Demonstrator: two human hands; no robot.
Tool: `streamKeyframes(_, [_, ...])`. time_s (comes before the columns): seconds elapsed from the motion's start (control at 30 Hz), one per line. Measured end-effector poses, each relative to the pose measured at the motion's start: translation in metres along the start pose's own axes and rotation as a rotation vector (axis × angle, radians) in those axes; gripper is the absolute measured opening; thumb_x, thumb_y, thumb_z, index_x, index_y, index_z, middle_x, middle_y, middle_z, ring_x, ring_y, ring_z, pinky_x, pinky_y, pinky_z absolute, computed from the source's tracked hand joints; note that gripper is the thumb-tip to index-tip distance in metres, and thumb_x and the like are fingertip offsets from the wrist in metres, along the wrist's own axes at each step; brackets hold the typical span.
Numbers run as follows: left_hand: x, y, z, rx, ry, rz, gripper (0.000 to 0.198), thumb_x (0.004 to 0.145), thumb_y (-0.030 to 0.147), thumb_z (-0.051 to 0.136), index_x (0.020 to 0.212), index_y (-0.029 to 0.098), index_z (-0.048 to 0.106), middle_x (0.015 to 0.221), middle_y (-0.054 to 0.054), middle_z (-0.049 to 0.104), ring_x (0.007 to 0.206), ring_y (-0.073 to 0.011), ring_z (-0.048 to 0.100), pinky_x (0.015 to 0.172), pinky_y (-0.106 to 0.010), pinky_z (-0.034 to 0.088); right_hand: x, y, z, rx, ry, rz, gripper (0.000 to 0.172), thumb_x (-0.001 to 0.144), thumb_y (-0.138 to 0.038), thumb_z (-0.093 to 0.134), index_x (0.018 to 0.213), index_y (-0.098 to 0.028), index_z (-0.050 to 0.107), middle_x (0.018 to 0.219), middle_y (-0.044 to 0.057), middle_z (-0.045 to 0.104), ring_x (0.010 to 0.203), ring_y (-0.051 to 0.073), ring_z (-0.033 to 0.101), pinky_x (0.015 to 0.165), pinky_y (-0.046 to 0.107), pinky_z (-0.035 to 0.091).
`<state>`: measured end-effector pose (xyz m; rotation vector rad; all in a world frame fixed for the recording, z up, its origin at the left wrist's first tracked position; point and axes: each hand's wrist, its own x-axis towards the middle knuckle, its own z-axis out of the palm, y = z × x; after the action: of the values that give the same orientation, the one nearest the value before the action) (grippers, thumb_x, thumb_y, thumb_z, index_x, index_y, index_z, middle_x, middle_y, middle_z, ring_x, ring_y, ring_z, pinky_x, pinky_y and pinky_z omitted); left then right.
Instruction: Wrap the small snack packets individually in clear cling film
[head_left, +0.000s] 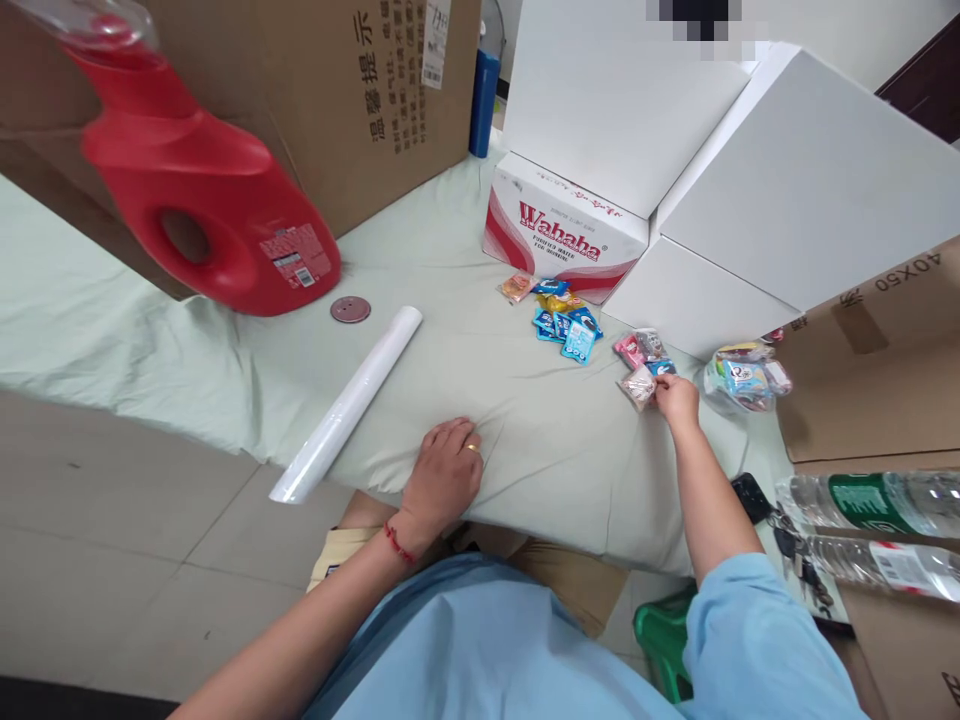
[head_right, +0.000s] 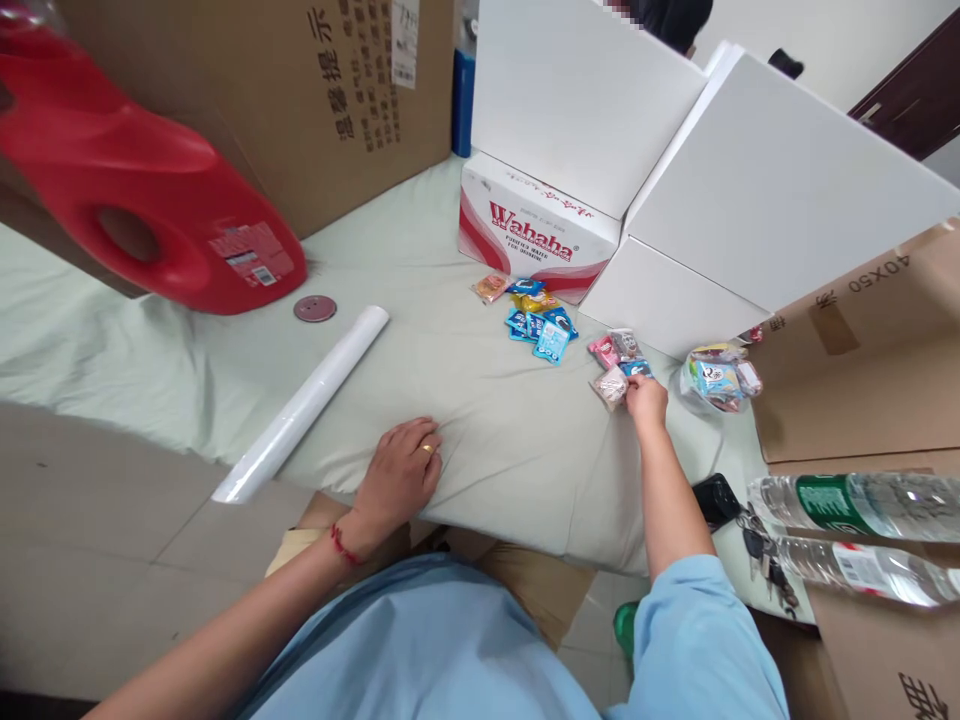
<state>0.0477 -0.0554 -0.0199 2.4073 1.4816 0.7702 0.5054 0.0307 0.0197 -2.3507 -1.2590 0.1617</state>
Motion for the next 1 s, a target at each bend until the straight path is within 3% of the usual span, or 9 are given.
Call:
streamKeyframes(0.2, [0.000, -0.002, 0.002, 0.018, 0.008, 0.013, 0.025, 0.095, 0.012, 0.050, 0.102, 0.019, 0.072, 0.123, -0.017, 0.072, 0.127, -0.0323, 0.064, 0.111, -0.053, 0.051, -0.026, -0.007, -0.008, -0.234, 0.128, 0.074, 0.031, 0.095, -0.031, 0.058, 0.106, -0.016, 0.082, 0.101, 0.020, 0.075, 0.097, 0.031, 0.067, 0.088, 0.043, 0.048])
streamKeyframes(0.27, [0.000, -0.003, 0.003, -0.003, 0.022, 0.003, 0.023, 0.096, 0.014, 0.050, 0.101, 0.020, 0.071, 0.124, -0.016, 0.072, 0.126, -0.0320, 0.064, 0.110, -0.053, 0.052, -0.041, -0.012, -0.002, -0.241, 0.173, -0.023, 0.040, 0.100, -0.036, 0.049, 0.119, -0.018, 0.079, 0.114, 0.019, 0.072, 0.098, 0.029, 0.065, 0.087, 0.041, 0.048])
streamKeyframes(0.4, [-0.002, -0.004, -0.005, -0.158, 0.096, -0.005, 0.020, 0.098, 0.019, 0.050, 0.097, 0.022, 0.070, 0.122, -0.013, 0.072, 0.129, -0.0290, 0.063, 0.110, -0.050, 0.054, -0.063, -0.018, 0.013, -0.144, 0.094, -0.240, 0.044, 0.099, -0.035, 0.047, 0.125, -0.017, 0.077, 0.116, 0.016, 0.069, 0.103, 0.027, 0.061, 0.094, 0.041, 0.050])
streamKeyframes(0.57, [-0.008, -0.016, -0.055, -0.193, 0.284, -0.047, 0.014, 0.098, 0.022, 0.055, 0.099, 0.024, 0.069, 0.120, -0.010, 0.071, 0.129, -0.0272, 0.062, 0.113, -0.048, 0.052, -0.097, -0.008, 0.021, -0.014, 0.230, -0.341, 0.046, 0.101, -0.036, 0.044, 0.128, -0.012, 0.073, 0.126, 0.020, 0.065, 0.120, 0.030, 0.059, 0.107, 0.046, 0.048])
streamKeyframes(0.7, [-0.006, -0.058, -0.099, 0.006, 0.432, -0.410, 0.019, 0.097, 0.031, 0.054, 0.100, 0.021, 0.070, 0.114, -0.014, 0.069, 0.119, -0.0313, 0.063, 0.112, -0.052, 0.048, -0.136, 0.001, 0.035, 0.051, 0.139, -0.499, 0.039, 0.102, -0.039, 0.047, 0.112, -0.015, 0.076, 0.115, 0.018, 0.069, 0.110, 0.029, 0.061, 0.103, 0.047, 0.049])
streamKeyframes(0.77, [-0.003, -0.082, -0.112, 0.057, 0.349, -0.633, 0.029, 0.096, 0.036, 0.052, 0.106, 0.017, 0.071, 0.120, -0.017, 0.066, 0.117, -0.0330, 0.064, 0.108, -0.051, 0.049, -0.146, 0.003, 0.043, 0.043, 0.113, -0.540, 0.037, 0.101, -0.039, 0.049, 0.110, -0.015, 0.076, 0.113, 0.018, 0.070, 0.109, 0.030, 0.061, 0.103, 0.049, 0.047])
streamKeyframes(0.83, [0.000, -0.099, -0.119, 0.030, 0.142, -0.788, 0.041, 0.095, 0.044, 0.052, 0.117, 0.014, 0.070, 0.124, -0.018, 0.064, 0.108, -0.0322, 0.067, 0.101, -0.048, 0.052, -0.147, 0.003, 0.049, 0.047, 0.125, -0.538, 0.036, 0.100, -0.039, 0.049, 0.109, -0.015, 0.075, 0.112, 0.018, 0.070, 0.109, 0.030, 0.061, 0.102, 0.050, 0.046])
streamKeyframes(0.93, [0.006, -0.107, -0.119, 0.018, -0.151, -0.797, 0.050, 0.094, 0.055, 0.052, 0.122, 0.016, 0.069, 0.129, -0.017, 0.063, 0.104, -0.0321, 0.068, 0.092, -0.043, 0.053, -0.142, 0.001, 0.050, 0.052, 0.130, -0.497, 0.036, 0.096, -0.040, 0.050, 0.105, -0.016, 0.074, 0.109, 0.018, 0.070, 0.108, 0.031, 0.060, 0.101, 0.051, 0.045])
streamKeyframes(1.0, [0.010, -0.103, -0.117, 0.057, -0.217, -0.761, 0.044, 0.094, 0.052, 0.052, 0.112, 0.017, 0.071, 0.124, -0.017, 0.065, 0.102, -0.0327, 0.068, 0.087, -0.042, 0.052, -0.141, -0.004, 0.045, 0.079, 0.106, -0.448, 0.037, 0.093, -0.043, 0.051, 0.101, -0.016, 0.075, 0.106, 0.018, 0.071, 0.107, 0.032, 0.061, 0.100, 0.051, 0.046])
